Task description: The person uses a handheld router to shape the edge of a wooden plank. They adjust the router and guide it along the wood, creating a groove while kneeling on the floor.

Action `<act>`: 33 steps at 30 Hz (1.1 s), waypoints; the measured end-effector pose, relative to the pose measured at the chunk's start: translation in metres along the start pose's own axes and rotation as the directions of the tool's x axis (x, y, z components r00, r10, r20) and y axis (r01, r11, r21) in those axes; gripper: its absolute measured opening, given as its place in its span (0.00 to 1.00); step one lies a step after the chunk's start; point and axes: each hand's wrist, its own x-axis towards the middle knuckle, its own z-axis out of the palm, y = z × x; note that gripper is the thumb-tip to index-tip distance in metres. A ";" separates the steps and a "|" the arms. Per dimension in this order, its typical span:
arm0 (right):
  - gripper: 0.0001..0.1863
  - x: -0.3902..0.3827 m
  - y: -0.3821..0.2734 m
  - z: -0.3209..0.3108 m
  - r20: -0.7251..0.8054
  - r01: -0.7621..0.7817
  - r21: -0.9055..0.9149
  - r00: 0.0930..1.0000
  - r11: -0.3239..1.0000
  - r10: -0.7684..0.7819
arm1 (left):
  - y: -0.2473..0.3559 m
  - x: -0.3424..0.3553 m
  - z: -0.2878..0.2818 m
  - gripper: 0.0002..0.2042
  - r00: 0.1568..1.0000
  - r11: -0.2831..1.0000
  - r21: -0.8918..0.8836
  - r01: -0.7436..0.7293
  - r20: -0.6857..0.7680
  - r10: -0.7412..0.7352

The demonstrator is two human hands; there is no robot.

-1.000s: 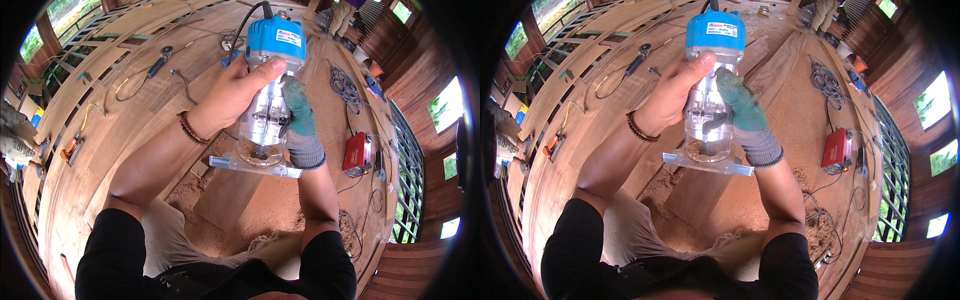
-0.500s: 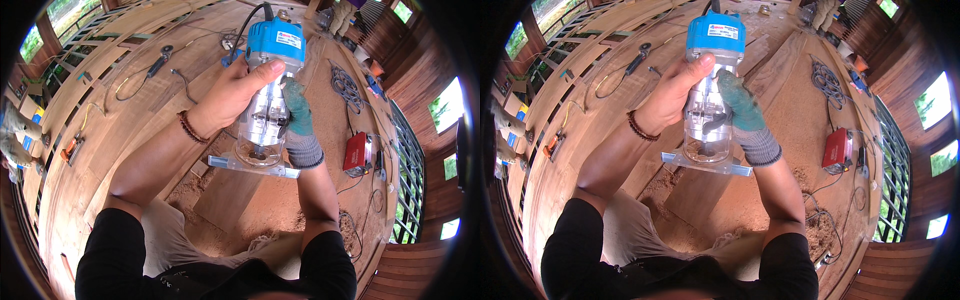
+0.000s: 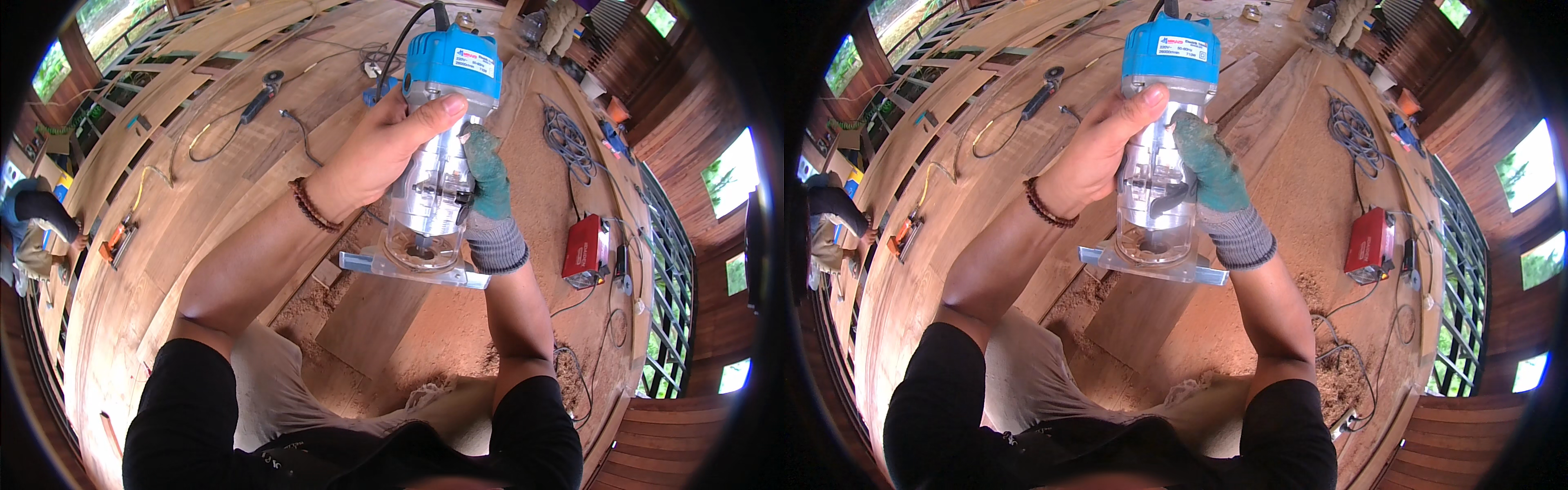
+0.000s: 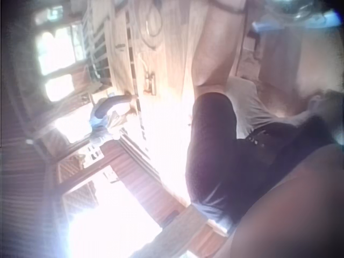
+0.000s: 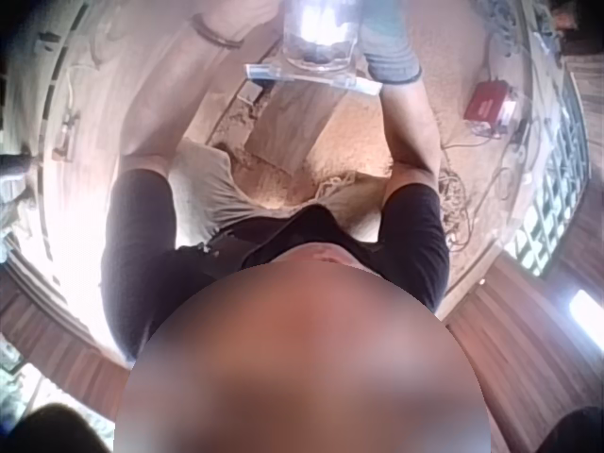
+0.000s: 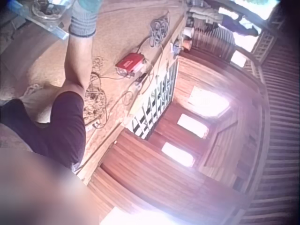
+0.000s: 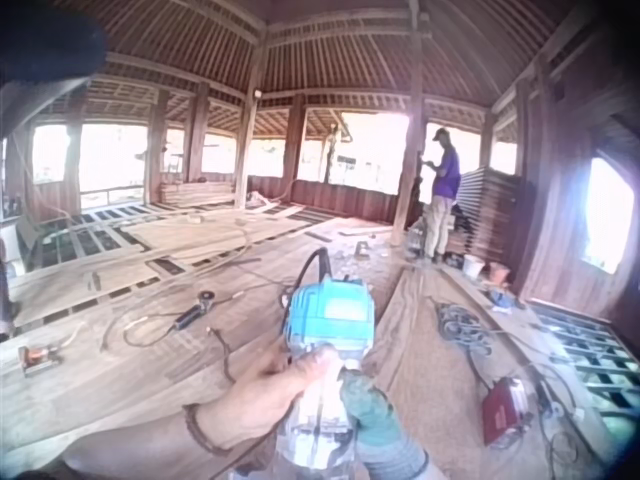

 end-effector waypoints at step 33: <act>0.22 0.005 0.005 -0.003 0.004 0.014 0.064 1.000 0.998 -0.014 | -0.003 0.001 -0.006 0.26 0.998 0.997 -0.056 0.055 0.014 -0.055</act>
